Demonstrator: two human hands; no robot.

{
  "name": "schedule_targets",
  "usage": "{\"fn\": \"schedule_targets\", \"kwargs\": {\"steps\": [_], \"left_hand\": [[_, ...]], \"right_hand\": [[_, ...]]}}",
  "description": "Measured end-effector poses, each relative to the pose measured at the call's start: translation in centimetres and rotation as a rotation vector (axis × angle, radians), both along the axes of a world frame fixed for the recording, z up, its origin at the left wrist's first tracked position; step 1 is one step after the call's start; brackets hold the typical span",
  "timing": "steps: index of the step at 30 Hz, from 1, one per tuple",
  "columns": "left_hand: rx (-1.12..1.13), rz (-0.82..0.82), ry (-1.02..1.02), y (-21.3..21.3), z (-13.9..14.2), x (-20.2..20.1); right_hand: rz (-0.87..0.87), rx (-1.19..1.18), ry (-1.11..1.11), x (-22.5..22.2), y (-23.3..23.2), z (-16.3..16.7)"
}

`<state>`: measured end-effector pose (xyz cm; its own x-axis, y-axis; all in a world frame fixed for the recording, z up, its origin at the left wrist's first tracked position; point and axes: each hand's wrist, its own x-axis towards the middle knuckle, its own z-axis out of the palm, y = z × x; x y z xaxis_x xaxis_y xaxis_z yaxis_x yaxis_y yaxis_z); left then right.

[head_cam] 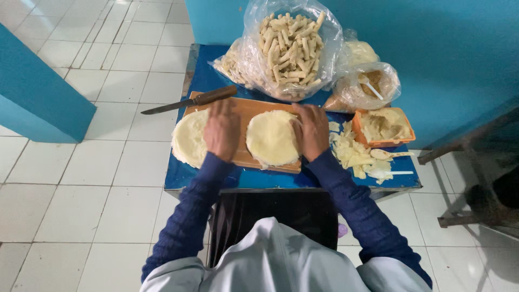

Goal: The person sits at a small blue table and peels thin translucent sheets off round dough discs, one disc at a time. They lift each peeled sheet, stack the finished sheets on the board, and drop torn scraps onto a growing scrap pile beside an orange container of dough.

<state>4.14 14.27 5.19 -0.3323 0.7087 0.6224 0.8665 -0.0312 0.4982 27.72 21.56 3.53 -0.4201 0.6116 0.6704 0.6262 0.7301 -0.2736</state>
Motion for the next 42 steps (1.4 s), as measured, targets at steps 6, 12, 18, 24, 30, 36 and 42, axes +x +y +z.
{"fn": "schedule_targets", "kwargs": {"steps": [6, 12, 18, 24, 30, 36, 42], "left_hand": [[-0.125, 0.238, 0.119, -7.3, -1.6, -9.3], [-0.116, 0.180, -0.041, -8.3, -2.8, -9.0], [-0.126, 0.226, -0.102, -7.8, -2.2, -8.2], [0.003, -0.097, -0.563, -7.7, -2.0, -8.8], [0.288, -0.476, -1.397, -7.6, -1.8, -5.8], [0.357, -0.699, -1.429, -9.9, 1.3, -1.2], [0.197, -0.753, -1.250, -13.1, 3.9, 2.5]], "right_hand": [[0.152, 0.075, -0.391, -2.2, -2.4, -0.7], [0.179, 0.112, -0.223, -3.7, -3.2, 0.7], [0.463, -0.083, -0.170, -8.9, -7.2, 0.4], [0.593, -0.210, -0.006, -11.9, -8.4, -0.1], [0.526, -0.185, 0.118, -12.8, -9.4, 1.2], [0.500, -0.077, 0.305, -10.2, -11.6, 5.4], [0.423, -0.138, 0.344, -5.3, -13.5, 7.9]]}}
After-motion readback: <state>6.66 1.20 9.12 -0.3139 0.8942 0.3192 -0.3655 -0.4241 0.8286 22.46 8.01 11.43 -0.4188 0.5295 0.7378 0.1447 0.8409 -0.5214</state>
